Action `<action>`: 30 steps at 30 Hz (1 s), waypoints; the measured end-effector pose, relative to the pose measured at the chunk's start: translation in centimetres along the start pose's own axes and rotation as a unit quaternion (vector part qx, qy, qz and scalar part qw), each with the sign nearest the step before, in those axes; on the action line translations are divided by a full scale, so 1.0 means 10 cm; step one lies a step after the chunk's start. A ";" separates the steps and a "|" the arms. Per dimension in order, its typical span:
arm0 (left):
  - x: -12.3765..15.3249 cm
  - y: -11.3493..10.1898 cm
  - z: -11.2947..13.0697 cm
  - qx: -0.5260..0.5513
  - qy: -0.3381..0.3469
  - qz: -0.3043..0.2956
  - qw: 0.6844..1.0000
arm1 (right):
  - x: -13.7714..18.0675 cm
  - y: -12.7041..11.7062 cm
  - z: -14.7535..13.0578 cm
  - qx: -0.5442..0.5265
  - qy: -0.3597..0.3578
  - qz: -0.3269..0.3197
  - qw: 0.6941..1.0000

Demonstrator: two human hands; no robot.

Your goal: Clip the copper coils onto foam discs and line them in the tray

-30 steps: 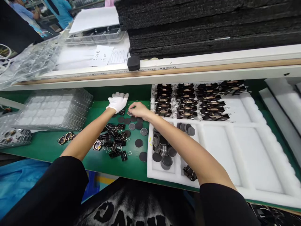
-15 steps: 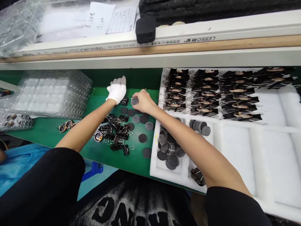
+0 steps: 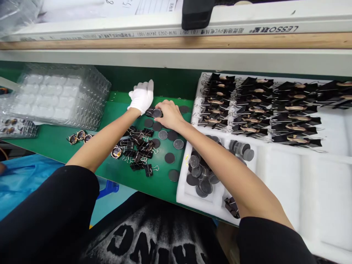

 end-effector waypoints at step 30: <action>0.96 -0.92 0.17 0.335 0.110 -0.101 0.930 | 0.75 -0.90 -0.84 0.099 -0.111 0.040 0.988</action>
Point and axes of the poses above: each hand's wrist, its own x-axis away from the middle knuckle, its own y-axis out of the palm, z = x × y, the point moved 9 cm from there along -x, towards the middle knuckle, and after that the axes turned 2 degrees about -x, right-handed, at the moved point
